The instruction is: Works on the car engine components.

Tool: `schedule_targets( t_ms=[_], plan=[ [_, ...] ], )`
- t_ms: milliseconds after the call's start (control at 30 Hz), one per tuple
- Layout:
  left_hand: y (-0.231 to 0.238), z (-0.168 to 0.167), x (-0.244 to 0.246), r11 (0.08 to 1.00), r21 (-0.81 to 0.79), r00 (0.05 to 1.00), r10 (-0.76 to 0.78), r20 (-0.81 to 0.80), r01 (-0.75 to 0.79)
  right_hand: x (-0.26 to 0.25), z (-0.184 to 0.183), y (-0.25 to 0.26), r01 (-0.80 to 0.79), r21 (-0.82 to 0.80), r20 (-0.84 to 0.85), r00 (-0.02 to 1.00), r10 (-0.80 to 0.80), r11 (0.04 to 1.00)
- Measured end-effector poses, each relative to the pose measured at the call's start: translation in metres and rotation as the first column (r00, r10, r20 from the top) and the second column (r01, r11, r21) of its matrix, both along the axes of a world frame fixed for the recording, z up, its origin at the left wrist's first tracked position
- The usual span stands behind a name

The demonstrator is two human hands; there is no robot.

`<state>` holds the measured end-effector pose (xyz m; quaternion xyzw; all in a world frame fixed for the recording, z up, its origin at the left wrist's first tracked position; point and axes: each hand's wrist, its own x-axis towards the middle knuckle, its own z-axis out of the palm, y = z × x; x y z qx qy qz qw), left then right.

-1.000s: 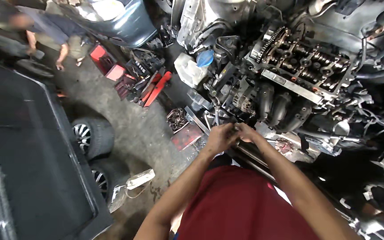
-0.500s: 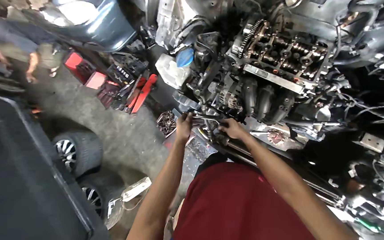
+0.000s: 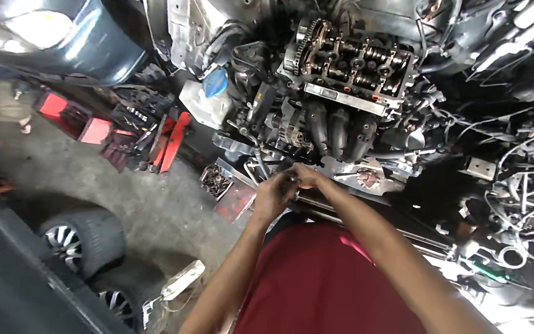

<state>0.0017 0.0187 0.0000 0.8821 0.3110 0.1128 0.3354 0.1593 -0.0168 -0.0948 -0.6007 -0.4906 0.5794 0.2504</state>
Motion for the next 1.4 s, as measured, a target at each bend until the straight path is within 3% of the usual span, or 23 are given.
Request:
schedule_targets(
  t_ms=[133, 267, 333, 467, 533, 600, 733, 900, 1000, 1133, 1300, 1400],
  plan=[
    [0.012, 0.001, -0.011, 0.996, 0.005, 0.996, 0.085, 0.015, -0.085, -0.002, -0.008, -0.001, 0.031, 0.020, -0.016, 0.999, -0.031, 0.999],
    [0.042, -0.008, -0.034, 0.934, -0.257, 0.944, 0.293, 0.149, -0.249, -0.004, -0.012, 0.002, 0.052, -0.004, 0.014, 0.999, -0.051, 0.999],
    [0.054, -0.016, -0.039, 0.855, -0.408, 0.890, 0.419, 0.178, -0.321, -0.006, -0.012, 0.002, 0.059, -0.024, 0.022, 0.998, -0.058, 0.998],
    [0.084, -0.047, -0.041, 0.635, -0.589, 0.767, 0.641, 0.041, -0.499, -0.005, -0.007, 0.004, 0.025, -0.014, 0.048, 0.999, -0.025, 1.000],
    [0.093, -0.055, -0.039, 0.537, -0.636, 0.718, 0.695, -0.039, -0.555, -0.008, -0.005, 0.005, 0.032, -0.017, 0.064, 0.997, -0.031, 0.999],
    [0.094, -0.049, -0.034, 0.507, -0.657, 0.703, 0.709, -0.051, -0.558, -0.008, -0.003, 0.004, 0.075, -0.008, 0.060, 0.995, -0.075, 0.997],
    [0.087, -0.026, -0.024, 0.614, -0.656, 0.770, 0.633, 0.076, -0.440, -0.007, -0.002, -0.003, 0.194, 0.058, 0.016, 0.981, -0.195, 0.979],
    [0.057, 0.009, -0.011, 0.845, -0.470, 0.940, 0.330, 0.088, -0.253, -0.005, -0.004, -0.007, 0.116, 0.053, 0.019, 0.993, -0.117, 0.992],
    [0.037, 0.009, -0.006, 0.941, -0.317, 0.988, 0.143, 0.062, -0.116, -0.004, -0.002, -0.005, 0.095, 0.019, 0.028, 0.995, -0.095, 0.995],
    [0.011, 0.008, 0.007, 0.977, -0.208, 0.997, -0.063, -0.039, 0.054, 0.003, 0.000, 0.000, 0.051, -0.014, -0.023, 0.998, -0.051, 0.999],
    [0.001, 0.003, 0.014, 0.991, -0.086, 0.991, -0.108, -0.081, 0.101, 0.006, 0.000, 0.000, 0.084, -0.093, -0.116, 0.989, -0.094, 0.992],
    [0.009, 0.006, 0.012, 0.994, -0.047, 0.994, -0.103, -0.017, 0.102, 0.001, 0.007, -0.002, 0.080, -0.026, -0.033, 0.996, -0.081, 0.996]
  ],
)
